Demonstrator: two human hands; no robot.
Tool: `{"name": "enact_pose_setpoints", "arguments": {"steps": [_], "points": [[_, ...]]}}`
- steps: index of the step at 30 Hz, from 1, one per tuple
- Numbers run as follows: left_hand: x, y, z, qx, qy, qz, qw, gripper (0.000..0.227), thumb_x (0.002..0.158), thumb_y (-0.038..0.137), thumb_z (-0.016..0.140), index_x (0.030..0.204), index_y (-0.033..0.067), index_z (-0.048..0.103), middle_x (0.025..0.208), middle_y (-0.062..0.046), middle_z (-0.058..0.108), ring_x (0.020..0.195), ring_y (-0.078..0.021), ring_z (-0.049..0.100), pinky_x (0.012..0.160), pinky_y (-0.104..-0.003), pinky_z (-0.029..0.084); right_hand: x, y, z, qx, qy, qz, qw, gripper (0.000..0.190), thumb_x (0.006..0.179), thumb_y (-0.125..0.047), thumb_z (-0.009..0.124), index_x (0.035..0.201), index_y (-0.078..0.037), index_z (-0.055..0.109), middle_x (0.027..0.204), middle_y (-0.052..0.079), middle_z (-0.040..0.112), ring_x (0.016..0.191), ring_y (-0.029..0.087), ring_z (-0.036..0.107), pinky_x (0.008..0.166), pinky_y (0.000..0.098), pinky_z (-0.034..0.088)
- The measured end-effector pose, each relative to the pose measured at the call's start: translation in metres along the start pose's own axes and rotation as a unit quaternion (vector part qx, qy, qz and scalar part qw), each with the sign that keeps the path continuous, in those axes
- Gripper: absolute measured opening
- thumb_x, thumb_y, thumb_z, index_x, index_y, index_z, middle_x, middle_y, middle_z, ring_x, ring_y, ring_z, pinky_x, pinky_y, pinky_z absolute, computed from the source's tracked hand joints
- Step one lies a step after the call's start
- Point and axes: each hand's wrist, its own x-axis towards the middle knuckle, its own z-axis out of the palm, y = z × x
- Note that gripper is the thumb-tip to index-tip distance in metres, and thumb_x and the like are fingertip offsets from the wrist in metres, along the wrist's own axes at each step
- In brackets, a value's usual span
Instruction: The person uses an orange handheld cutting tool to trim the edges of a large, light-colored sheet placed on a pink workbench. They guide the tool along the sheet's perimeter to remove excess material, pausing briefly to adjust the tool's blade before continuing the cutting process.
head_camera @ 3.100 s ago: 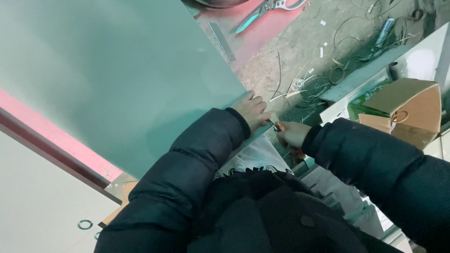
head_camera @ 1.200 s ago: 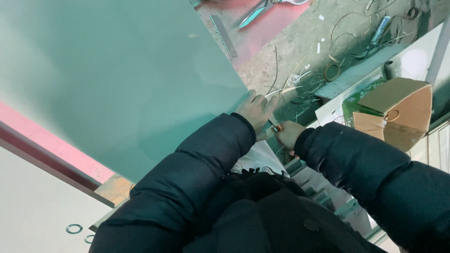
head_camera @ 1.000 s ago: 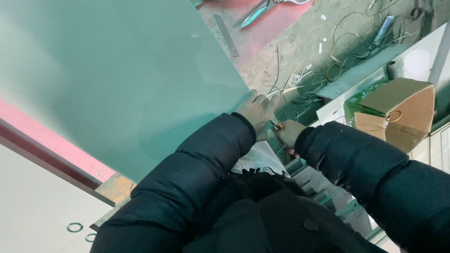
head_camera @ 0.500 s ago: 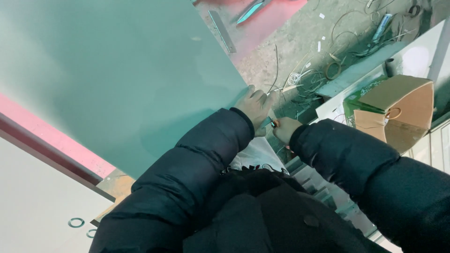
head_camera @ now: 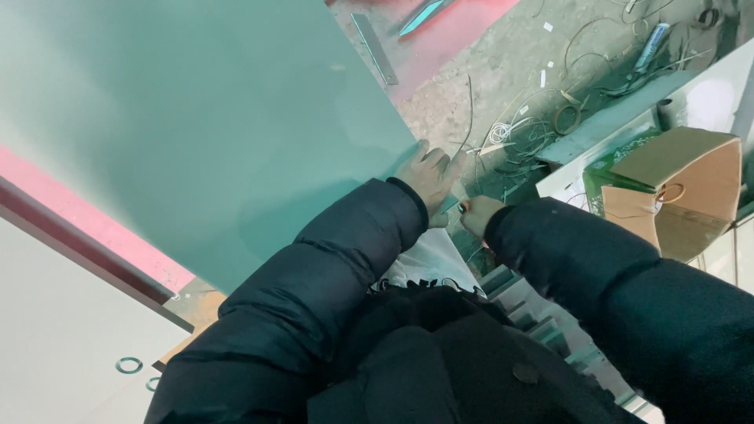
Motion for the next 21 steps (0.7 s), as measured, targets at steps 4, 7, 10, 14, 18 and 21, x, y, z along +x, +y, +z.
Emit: {"name": "enact_pose_setpoints", "arguments": {"steps": [4,7,10,14,18,21], "points": [[-0.007,-0.009,0.031,-0.021,-0.020,-0.016,0.999,0.099,0.087,0.026,0.086,0.166,-0.0060,0.036,0.100,-0.025,0.067,0.101,-0.0354,0.055,0.125,-0.067,0.035,0.123,0.119,0.162,-0.162,-0.105,0.092,0.977,0.058,0.121,-0.038,0.039,0.149,-0.003,0.076,0.147,0.021,0.081,0.144,0.043,0.074,0.125,0.0579,0.050],[-0.010,-0.009,0.034,-0.019,-0.093,-0.015,0.995,0.112,0.060,0.054,0.097,0.151,0.0083,0.050,0.112,-0.018,0.070,0.115,-0.0374,0.061,0.124,-0.063,0.036,0.039,0.128,0.139,0.046,-0.100,0.171,0.979,0.048,0.096,-0.035,0.076,0.135,-0.010,0.086,0.146,0.017,0.085,0.151,0.039,0.072,0.117,0.0563,0.058],[0.001,-0.007,-0.006,-0.026,0.025,0.005,0.999,0.042,0.086,0.025,0.093,0.113,0.0132,0.062,0.090,-0.010,0.051,0.098,-0.0340,0.056,0.115,-0.060,0.041,0.012,0.122,0.125,0.382,-0.048,0.272,0.882,0.030,0.108,-0.025,0.072,0.119,0.003,0.080,0.077,0.027,0.075,0.049,0.049,0.072,0.038,0.0671,0.062],[-0.017,-0.013,0.031,-0.096,-0.025,0.026,0.995,0.049,0.085,0.040,0.101,0.120,0.0238,0.070,0.097,-0.005,0.057,0.101,-0.0327,0.059,0.129,-0.073,0.035,-0.030,0.068,0.058,0.512,-0.029,0.176,0.840,0.052,0.113,-0.014,0.066,0.162,-0.005,0.053,0.084,0.020,0.071,0.058,0.042,0.074,0.041,0.0591,0.064],[-0.030,-0.019,0.056,-0.106,-0.148,0.022,0.983,0.050,0.088,0.040,0.104,0.128,0.0321,0.074,0.108,-0.002,0.065,0.112,-0.0313,0.064,0.131,-0.076,0.033,-0.014,0.045,0.052,0.599,-0.018,0.078,0.797,0.066,0.112,-0.006,0.072,0.174,-0.013,0.053,0.088,0.019,0.072,0.065,0.033,0.074,0.045,0.0523,0.067],[-0.034,-0.017,0.063,-0.062,-0.147,0.022,0.987,0.018,0.104,0.038,0.082,0.118,0.0307,0.072,0.102,-0.001,0.066,0.109,-0.0293,0.064,0.127,-0.072,0.036,-0.020,0.034,0.030,0.515,0.002,0.044,0.856,0.074,0.108,-0.012,0.080,0.177,-0.014,0.053,0.098,0.025,0.080,0.072,0.039,0.080,0.052,0.0511,0.069]]}}
